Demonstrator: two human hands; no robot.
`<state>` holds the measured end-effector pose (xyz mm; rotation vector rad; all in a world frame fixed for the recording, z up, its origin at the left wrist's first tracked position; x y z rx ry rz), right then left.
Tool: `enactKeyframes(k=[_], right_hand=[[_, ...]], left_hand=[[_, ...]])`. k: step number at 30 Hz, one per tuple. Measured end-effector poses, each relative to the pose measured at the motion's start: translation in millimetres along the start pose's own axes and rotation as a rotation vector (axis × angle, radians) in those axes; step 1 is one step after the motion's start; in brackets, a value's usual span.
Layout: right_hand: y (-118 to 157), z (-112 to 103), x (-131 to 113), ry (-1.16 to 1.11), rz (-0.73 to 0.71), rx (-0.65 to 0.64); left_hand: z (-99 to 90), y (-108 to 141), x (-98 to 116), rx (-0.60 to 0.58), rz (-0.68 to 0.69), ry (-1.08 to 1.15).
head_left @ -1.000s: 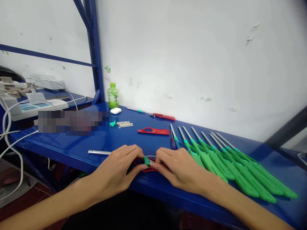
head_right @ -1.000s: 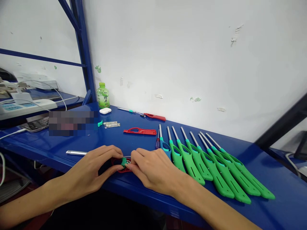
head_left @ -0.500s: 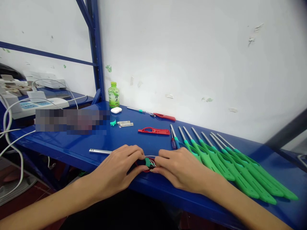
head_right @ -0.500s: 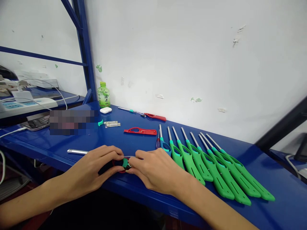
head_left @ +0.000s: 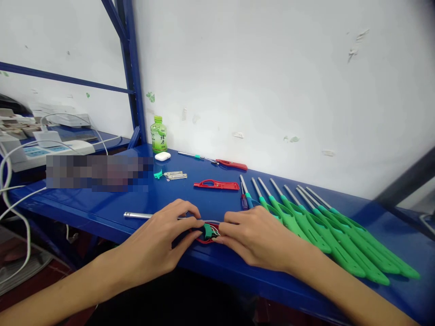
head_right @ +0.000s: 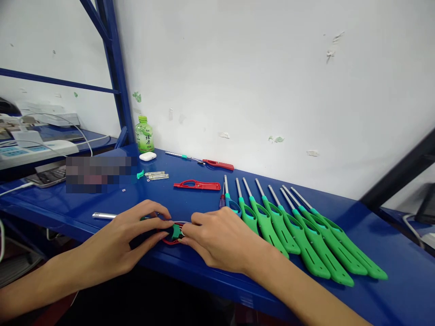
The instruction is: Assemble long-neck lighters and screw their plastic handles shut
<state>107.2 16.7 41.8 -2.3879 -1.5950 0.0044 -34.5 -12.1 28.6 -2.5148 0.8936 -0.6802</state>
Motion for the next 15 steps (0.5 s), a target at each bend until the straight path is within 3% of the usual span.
enactKeyframes(k=[4, 8, 15], right_hand=[[-0.3, -0.9, -1.4, -0.004, -0.015, 0.006], [0.0, -1.3, -1.7, -0.001, -0.009, 0.007], [-0.6, -1.7, -1.9, 0.0, 0.003, -0.004]], left_hand=[[1.3, -0.3, -5.3, -0.037, -0.023, -0.01], [-5.3, -1.9, -17.7, -0.002, -0.081, -0.069], [-4.3, -8.0, -22.6, -0.097, -0.066, -0.137]])
Point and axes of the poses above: each hand's wrist, its own y-axis away from the middle knuckle, its own z-axis out of the palm, x = y × z, the point moved 8 cm from there along -y, towards the middle knuckle, and after that the axes turned 1 degree about z, right-handed, at the moved point
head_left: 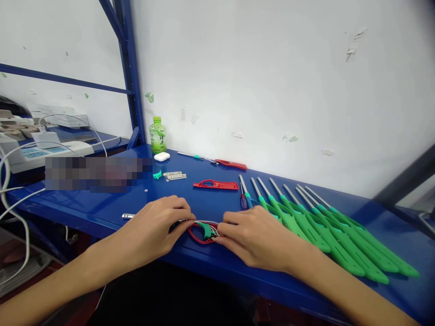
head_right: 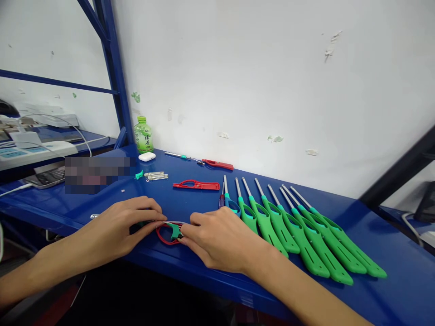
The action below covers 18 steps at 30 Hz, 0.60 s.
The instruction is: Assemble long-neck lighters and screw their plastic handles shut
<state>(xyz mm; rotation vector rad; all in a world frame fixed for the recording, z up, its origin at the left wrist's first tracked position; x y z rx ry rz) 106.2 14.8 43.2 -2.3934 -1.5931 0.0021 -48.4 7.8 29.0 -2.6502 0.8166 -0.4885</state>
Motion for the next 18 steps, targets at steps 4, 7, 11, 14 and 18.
enactKeyframes(k=[4, 7, 11, 14, 18], right_hand=[[-0.7, -2.7, 3.5, 0.004, 0.063, 0.021], [-0.9, -3.8, 2.7, -0.004, 0.05, 0.023], [0.0, -0.5, 0.2, -0.023, 0.003, -0.015], [1.0, 0.4, 1.7, -0.042, 0.016, -0.008], [1.5, 0.8, 3.2, -0.08, 0.021, 0.001]], left_hand=[[-0.6, -0.2, 7.2, 0.018, 0.041, -0.115], [1.4, 0.9, 13.3, 0.019, 0.09, -0.219], [5.4, 1.5, 16.5, 0.036, 0.148, -0.315], [7.6, 1.2, 15.1, 0.059, 0.163, -0.334], [8.2, 0.3, 12.4, 0.053, 0.133, -0.289]])
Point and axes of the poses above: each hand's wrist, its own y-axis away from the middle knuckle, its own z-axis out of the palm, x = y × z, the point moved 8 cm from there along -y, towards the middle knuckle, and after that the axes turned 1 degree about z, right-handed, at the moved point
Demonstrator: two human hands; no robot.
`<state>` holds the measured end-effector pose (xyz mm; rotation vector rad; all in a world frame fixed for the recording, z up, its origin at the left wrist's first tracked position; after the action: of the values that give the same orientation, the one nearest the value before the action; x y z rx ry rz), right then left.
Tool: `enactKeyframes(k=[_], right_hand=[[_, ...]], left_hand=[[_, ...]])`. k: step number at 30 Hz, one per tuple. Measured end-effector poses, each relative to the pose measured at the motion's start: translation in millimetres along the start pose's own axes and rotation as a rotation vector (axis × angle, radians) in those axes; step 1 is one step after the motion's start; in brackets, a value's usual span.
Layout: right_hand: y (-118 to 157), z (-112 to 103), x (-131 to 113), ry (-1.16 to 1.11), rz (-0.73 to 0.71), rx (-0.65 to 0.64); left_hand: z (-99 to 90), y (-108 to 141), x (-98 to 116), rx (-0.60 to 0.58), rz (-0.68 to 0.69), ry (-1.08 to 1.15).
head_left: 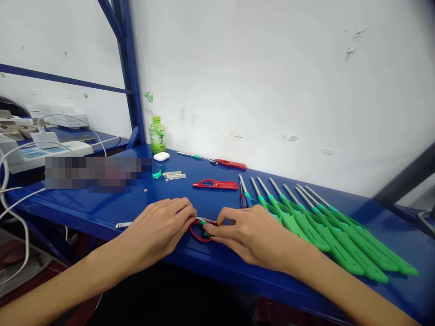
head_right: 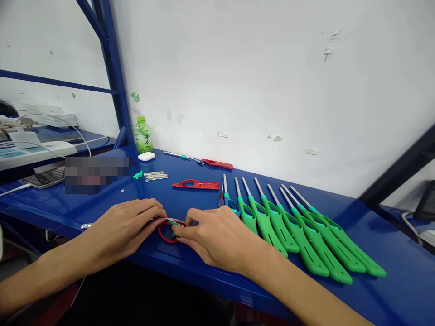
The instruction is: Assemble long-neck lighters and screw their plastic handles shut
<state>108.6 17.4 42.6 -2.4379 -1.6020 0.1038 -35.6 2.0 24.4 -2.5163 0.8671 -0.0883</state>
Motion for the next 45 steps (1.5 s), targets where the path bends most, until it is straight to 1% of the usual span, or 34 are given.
enactKeyframes(k=[4, 10, 14, 17, 20, 23, 27, 30, 33, 38, 42, 45], right_hand=[[-1.2, 0.2, 1.1, -0.031, -0.004, -0.009], [-2.1, -0.1, 1.5, -0.063, -0.002, -0.013], [-1.3, -0.8, 1.6, -0.076, 0.004, -0.027], [-0.9, -2.1, 1.2, -0.075, 0.005, -0.026], [-1.1, -3.0, 0.2, -0.07, 0.0, -0.018], [-1.4, -2.4, 0.2, -0.07, 0.001, -0.022], [-1.8, -2.3, 1.5, -0.074, 0.003, -0.026], [-2.3, -2.9, 2.0, -0.07, 0.002, -0.023], [-2.4, -3.2, 1.4, -0.067, -0.002, -0.019], [-1.4, -3.0, 1.1, -0.069, -0.007, -0.014], [-1.4, -2.6, 2.0, -0.07, -0.008, -0.006], [-2.1, -2.4, 2.5, -0.08, -0.008, -0.005]], left_hand=[[-1.3, -0.6, -2.9, 0.007, -0.045, 0.062], [1.7, -1.6, -7.2, 0.013, -0.082, 0.122], [2.0, -1.5, -8.4, 0.016, -0.088, 0.141], [3.4, -1.9, -10.5, -0.002, -0.091, 0.16], [3.6, -2.2, -11.5, -0.025, -0.067, 0.18], [-0.8, -0.1, -14.3, -0.034, -0.061, 0.23], [-11.1, 7.1, -26.8, -0.035, -0.162, 0.263], [-14.8, 11.8, -32.3, -0.063, -0.19, 0.274], [-14.4, 13.4, -34.5, -0.075, -0.184, 0.308], [-10.8, 11.9, -33.5, -0.061, -0.131, 0.327], [-11.1, 11.0, -33.2, -0.059, -0.141, 0.321], [-11.6, 10.4, -30.9, -0.087, -0.134, 0.316]])
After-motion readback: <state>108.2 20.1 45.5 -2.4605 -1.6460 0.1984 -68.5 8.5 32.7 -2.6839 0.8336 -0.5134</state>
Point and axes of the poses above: each hand's wrist, its own y-axis away from the middle knuckle, its own z-axis out of the palm, x = y × z, the point moved 8 cm from there along -y, towards the middle knuckle, and after that the axes turned 1 degree about z, right-handed, at the moved point
